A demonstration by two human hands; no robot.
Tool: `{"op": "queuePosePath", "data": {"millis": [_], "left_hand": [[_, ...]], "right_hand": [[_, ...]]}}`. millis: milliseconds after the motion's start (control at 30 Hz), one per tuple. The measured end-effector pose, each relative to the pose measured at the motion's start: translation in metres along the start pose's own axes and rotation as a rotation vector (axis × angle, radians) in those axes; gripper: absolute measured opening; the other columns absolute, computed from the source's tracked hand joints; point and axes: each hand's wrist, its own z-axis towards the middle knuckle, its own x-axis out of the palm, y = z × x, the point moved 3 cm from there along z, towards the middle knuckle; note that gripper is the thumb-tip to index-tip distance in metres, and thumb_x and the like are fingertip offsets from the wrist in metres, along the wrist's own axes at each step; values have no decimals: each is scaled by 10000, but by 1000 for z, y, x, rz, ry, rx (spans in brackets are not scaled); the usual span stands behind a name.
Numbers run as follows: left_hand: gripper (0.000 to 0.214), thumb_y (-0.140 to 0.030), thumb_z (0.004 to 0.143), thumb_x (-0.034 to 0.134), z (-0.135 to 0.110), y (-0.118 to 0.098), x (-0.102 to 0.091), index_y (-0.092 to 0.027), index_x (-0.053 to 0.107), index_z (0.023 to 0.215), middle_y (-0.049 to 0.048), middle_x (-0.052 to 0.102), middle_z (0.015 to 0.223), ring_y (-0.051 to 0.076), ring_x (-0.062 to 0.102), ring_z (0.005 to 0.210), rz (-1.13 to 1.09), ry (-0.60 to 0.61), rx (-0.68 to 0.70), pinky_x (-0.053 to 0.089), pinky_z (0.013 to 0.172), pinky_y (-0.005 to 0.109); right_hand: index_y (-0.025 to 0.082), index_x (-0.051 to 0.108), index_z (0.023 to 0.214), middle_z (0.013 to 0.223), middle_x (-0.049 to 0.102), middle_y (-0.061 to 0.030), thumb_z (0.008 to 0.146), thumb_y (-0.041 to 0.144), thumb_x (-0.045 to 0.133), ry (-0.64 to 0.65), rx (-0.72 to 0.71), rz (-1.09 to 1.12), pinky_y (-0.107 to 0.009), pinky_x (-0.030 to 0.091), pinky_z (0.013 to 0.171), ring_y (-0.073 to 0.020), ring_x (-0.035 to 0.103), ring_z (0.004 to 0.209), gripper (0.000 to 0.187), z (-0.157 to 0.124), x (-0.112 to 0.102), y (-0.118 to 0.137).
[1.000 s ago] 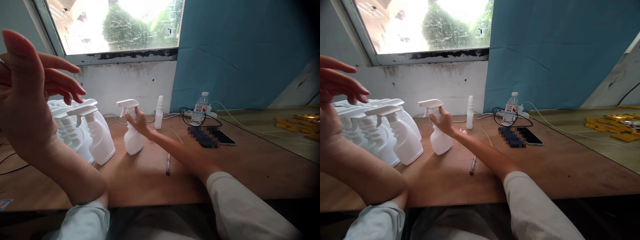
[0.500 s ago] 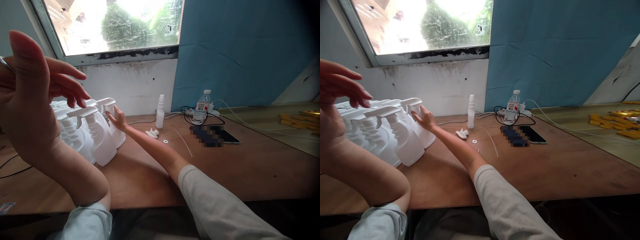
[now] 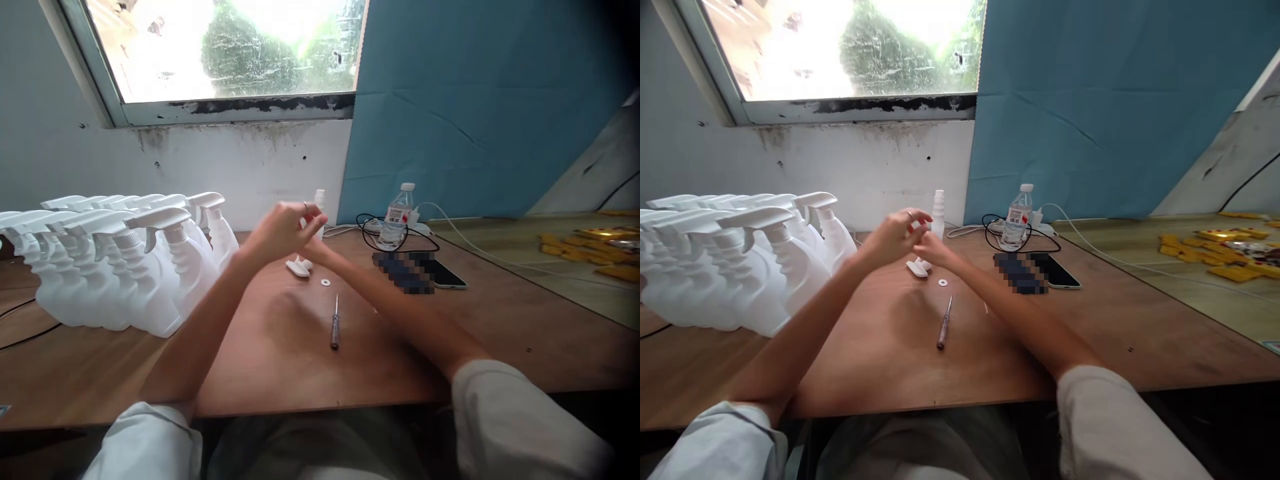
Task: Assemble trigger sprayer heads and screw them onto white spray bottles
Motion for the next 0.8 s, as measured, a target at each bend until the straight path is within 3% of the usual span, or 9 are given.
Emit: {"op": "queuePosePath", "data": {"millis": [67, 133, 200, 267, 400, 533, 700, 800], "left_hand": [[332, -208, 912, 486, -1, 33, 52, -173, 553, 1235, 105, 598, 1214, 196, 636, 931, 33, 11, -62, 532, 837, 349], [435, -209, 900, 486, -13, 66, 98, -169, 456, 1332, 132, 488, 1345, 242, 513, 1194, 61, 32, -165, 440, 1014, 389], [490, -303, 891, 522, -29, 92, 129, -153, 441, 1350, 165, 439, 1380, 299, 444, 1263, 69, 58, -247, 399, 1042, 455], [535, -414, 873, 543, -43, 108, 146, -168, 468, 1343, 181, 397, 1410, 362, 387, 1295, 76, 78, -300, 356, 1041, 546], [534, -522, 803, 593, -54, 121, 153, -191, 592, 1223, 173, 493, 1308, 420, 361, 1261, 61, 106, -348, 304, 1013, 619], [488, -445, 734, 679, -51, 121, 153, -165, 631, 1131, 148, 567, 1197, 366, 404, 1198, -30, 97, -334, 315, 1042, 530], [415, -219, 640, 707, -49, 116, 152, -152, 608, 1037, 89, 613, 1086, 253, 542, 1058, -255, 93, -285, 438, 958, 382], [378, -178, 645, 660, -51, 114, 151, -149, 571, 1011, 62, 617, 1064, 192, 602, 943, -399, 101, -287, 479, 880, 315]], "right_hand": [[126, 625, 748, 687, 614, -38, 794, 331, 587, 99, 77, -63, -261, 447, 624, -158, 552, 664, 213, -29, -28, -19], [124, 652, 711, 651, 624, -34, 780, 321, 596, 185, 139, -120, -250, 440, 606, -148, 551, 621, 216, -58, -46, -33], [123, 696, 807, 739, 666, -52, 777, 307, 603, 264, 179, -153, -245, 447, 604, -145, 574, 630, 208, -82, -55, -42], [130, 714, 941, 830, 675, -70, 790, 302, 605, 325, 201, -169, -248, 457, 608, -142, 584, 639, 254, -99, -56, -47], [167, 735, 956, 901, 637, -76, 792, 265, 633, 371, 154, -191, -293, 469, 752, -164, 596, 770, 217, -110, -48, -50], [144, 725, 836, 811, 640, -56, 750, 273, 683, 310, 191, -137, -279, 461, 687, -151, 584, 707, 160, -109, -45, -56], [123, 656, 761, 659, 626, -22, 743, 383, 674, 78, 276, -66, -265, 456, 589, -145, 574, 617, 261, -109, -52, -60], [134, 656, 830, 782, 676, -53, 780, 406, 637, -57, 279, -22, -297, 500, 687, -173, 630, 737, 278, -109, -57, -52]]}}
